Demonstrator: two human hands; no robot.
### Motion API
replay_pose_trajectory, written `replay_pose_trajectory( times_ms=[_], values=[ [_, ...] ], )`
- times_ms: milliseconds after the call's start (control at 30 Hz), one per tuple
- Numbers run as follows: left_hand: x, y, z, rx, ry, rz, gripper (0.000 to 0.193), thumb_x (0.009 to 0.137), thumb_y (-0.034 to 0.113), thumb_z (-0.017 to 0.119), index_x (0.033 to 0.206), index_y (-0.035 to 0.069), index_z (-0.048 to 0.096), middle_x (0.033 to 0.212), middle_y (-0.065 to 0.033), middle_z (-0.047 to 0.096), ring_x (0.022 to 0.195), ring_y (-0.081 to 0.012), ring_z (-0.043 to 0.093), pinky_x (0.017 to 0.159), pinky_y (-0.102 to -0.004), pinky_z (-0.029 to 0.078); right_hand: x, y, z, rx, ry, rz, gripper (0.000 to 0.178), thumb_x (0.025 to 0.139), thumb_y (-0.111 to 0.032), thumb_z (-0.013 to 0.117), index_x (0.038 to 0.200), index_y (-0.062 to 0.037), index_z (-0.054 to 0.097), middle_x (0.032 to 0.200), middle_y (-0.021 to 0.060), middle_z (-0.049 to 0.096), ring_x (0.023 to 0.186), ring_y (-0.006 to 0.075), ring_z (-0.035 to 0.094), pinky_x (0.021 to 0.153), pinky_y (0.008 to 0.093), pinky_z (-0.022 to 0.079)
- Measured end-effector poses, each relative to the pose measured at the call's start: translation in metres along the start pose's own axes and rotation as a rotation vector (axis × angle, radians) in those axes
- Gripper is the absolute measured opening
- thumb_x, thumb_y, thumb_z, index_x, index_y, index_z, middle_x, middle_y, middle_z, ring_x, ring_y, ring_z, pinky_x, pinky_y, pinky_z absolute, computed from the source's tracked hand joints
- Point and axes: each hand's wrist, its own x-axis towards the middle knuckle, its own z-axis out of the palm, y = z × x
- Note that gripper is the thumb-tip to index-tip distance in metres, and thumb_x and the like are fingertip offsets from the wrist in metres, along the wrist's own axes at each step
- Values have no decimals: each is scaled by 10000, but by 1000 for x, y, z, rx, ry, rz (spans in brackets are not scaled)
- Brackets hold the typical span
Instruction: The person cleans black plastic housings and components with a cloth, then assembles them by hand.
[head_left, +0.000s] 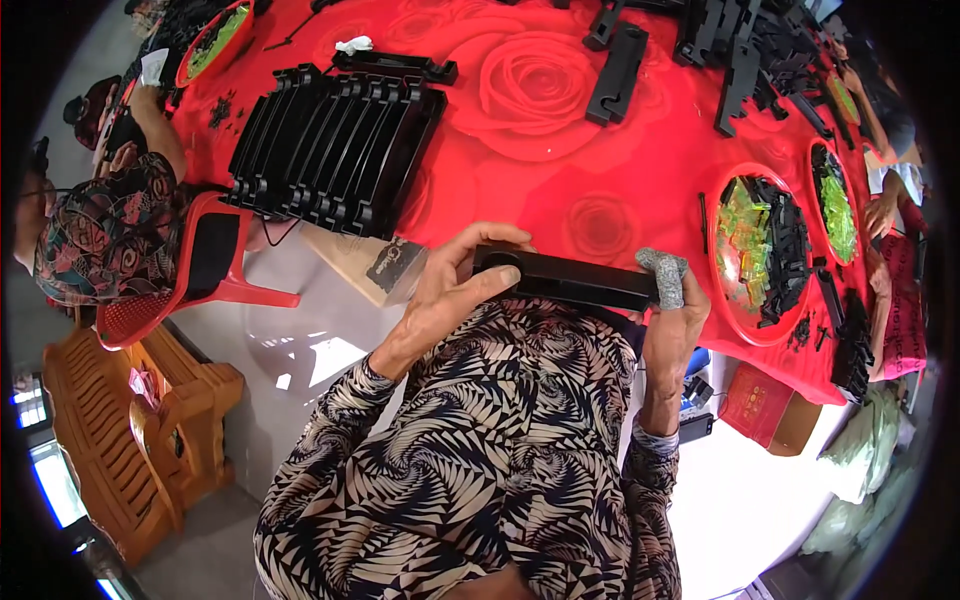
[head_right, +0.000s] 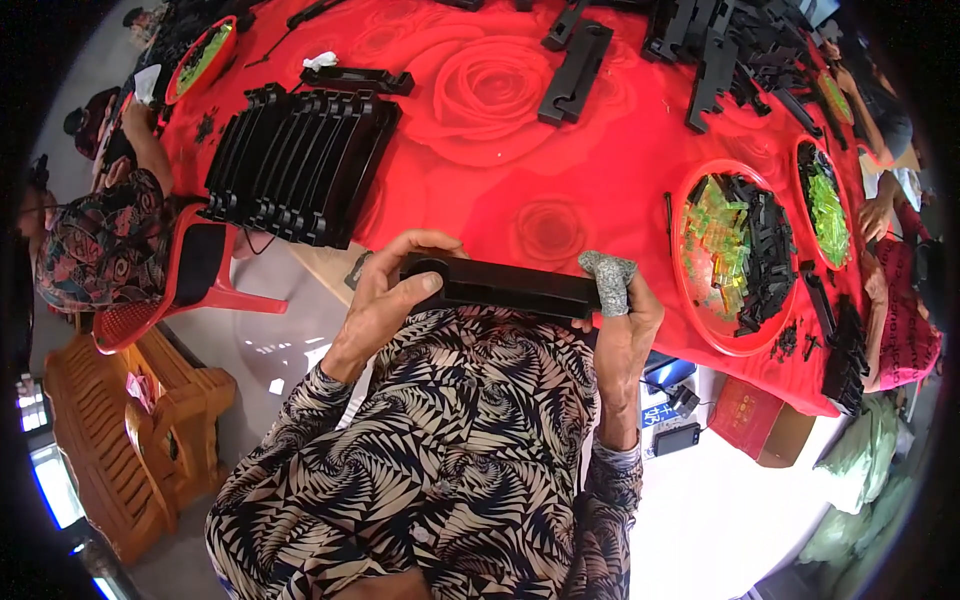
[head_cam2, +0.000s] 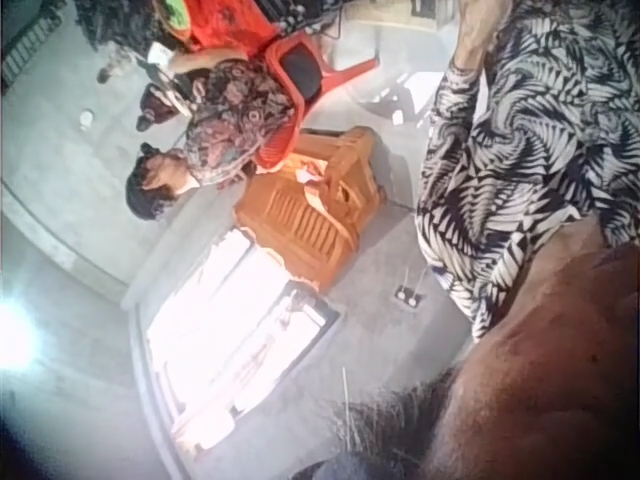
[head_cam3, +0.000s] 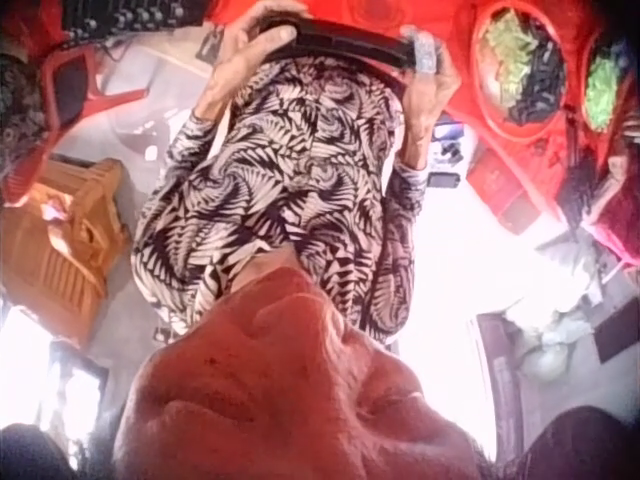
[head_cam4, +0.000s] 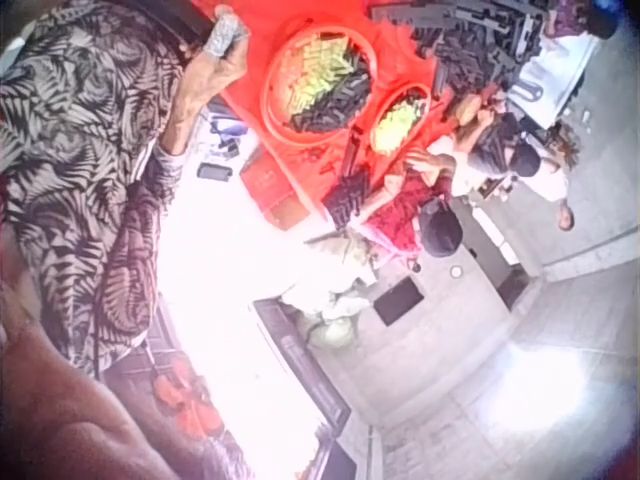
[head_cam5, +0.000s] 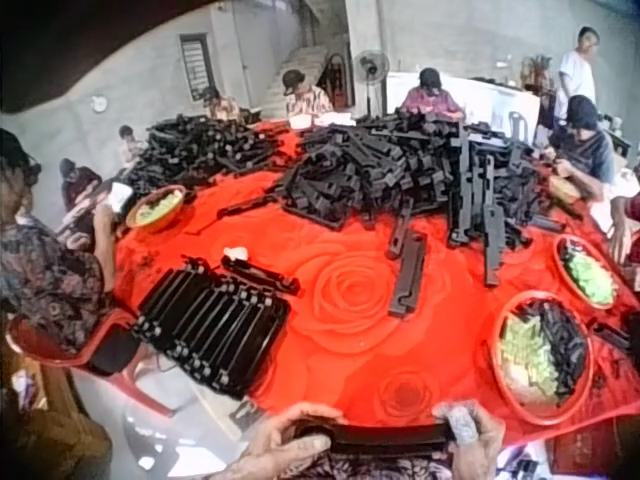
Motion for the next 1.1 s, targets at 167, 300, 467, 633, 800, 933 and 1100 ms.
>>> replay_pose_trajectory(
  times_ms=[167, 300, 467, 633, 800, 933, 1100],
  values=[
    [-6, 1, -2, -45, 11, -9, 391, 880, 207, 636, 1198, -9, 563, 1122, -91, 627, 1047, -155, 587, 948, -302, 455, -5, 0, 0, 69, -20, 17, 244, 970, -214, 580, 1019, 9, 668, 770, 22, 631, 546, 72, 528, 445, 205, 377],
    [-3, -3, -4, -74, 54, -64, 344, 941, 237, 580, 1184, -6, 580, 1113, -66, 627, 987, -101, 584, 878, -257, 470, -6, -4, -2, -17, -65, 65, 258, 965, -216, 584, 996, 26, 668, 759, 44, 640, 492, 82, 516, 422, 214, 380],
    [0, -7, -6, -94, 50, -54, 318, 967, 226, 546, 1178, -9, 587, 1108, -53, 628, 951, -78, 585, 839, -248, 484, -6, -4, -2, -90, -122, 65, 293, 960, -239, 589, 977, 45, 658, 738, 70, 636, 464, 98, 510, 406, 220, 366],
    [5, -17, -7, -245, 59, -33, 427, 961, 328, 571, 1212, -17, 554, 1120, -88, 626, 1027, -136, 603, 889, -290, 497, -10, -10, 3, -127, -124, 23, 295, 950, -244, 600, 987, 44, 652, 723, 57, 617, 503, 95, 518, 447, 218, 389],
    [5, -9, -1, -306, 49, 80, 582, 918, 417, 613, 1258, -41, 501, 1158, -126, 615, 1071, -199, 604, 936, -328, 490, -15, 1, 5, 29, -188, 120, 197, 939, -123, 591, 1054, 20, 663, 792, 36, 642, 512, 87, 555, 477, 219, 406],
    [8, -11, 1, -231, 18, 110, 484, 910, 295, 641, 1255, -25, 529, 1159, -98, 615, 1082, -170, 573, 983, -318, 440, -20, 10, 10, 72, -251, 175, 227, 928, -119, 595, 1102, 16, 652, 779, 44, 629, 523, 89, 554, 495, 220, 426],
    [5, -11, 21, -249, -71, 113, 603, 905, 358, 647, 1307, -45, 449, 1220, -190, 595, 1121, -242, 593, 1004, -377, 447, -27, 8, 25, 136, -264, 239, 254, 954, -148, 582, 1135, 25, 622, 792, 59, 649, 536, 106, 575, 497, 225, 432]
  ],
)
